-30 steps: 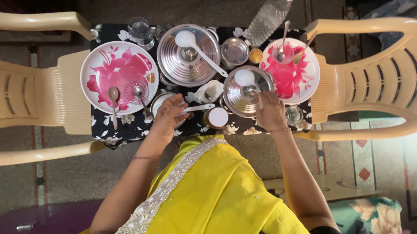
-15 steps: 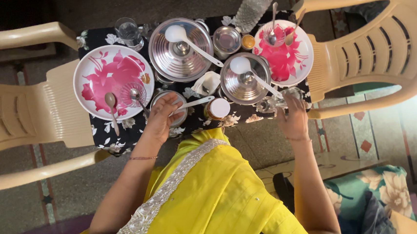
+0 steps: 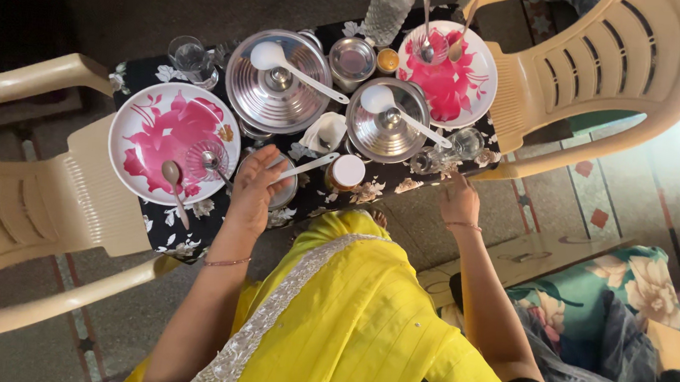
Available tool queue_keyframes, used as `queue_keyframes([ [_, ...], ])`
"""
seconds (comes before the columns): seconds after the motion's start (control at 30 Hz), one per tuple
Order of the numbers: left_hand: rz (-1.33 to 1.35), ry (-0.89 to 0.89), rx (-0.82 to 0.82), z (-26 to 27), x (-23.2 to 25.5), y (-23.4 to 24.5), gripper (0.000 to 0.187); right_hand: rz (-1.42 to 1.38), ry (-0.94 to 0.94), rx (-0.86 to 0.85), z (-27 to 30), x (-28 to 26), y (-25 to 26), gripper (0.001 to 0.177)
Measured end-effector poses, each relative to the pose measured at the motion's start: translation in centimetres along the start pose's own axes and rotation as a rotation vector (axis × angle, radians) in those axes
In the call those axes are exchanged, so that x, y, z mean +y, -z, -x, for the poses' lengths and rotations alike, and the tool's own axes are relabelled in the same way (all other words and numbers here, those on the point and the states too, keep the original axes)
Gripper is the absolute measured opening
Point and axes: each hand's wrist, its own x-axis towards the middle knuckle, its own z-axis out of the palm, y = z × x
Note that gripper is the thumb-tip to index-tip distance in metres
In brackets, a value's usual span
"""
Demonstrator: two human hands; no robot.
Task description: The person prepares several containers and plates on a small table by pouring liquid from a bottle, using a spoon to move contents between dishes, and opening various small jars and containers.
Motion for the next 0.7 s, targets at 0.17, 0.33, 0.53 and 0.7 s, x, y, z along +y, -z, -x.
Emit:
queue_keyframes([
  [0.17,0.001,-0.066,0.082,0.9,0.3,0.2,0.049,0.054,-0.087,-0.088,-1.9,2.3,-1.8,0.037],
  [0.33,0.03,-0.115,0.169,1.8,-0.2,-1.0,0.047,0.061,0.025,-0.113,-3.6,5.0,-3.4,0.03],
  [0.53,0.036,-0.169,0.223,2.4,-1.1,-4.4,0.045,0.084,0.194,-0.158,-4.5,5.6,-3.9,0.017],
  [0.7,0.065,-0.218,0.248,3.0,-1.7,-7.3,0.042,-0.04,0.252,-0.118,-4.7,4.9,-3.8,0.014],
])
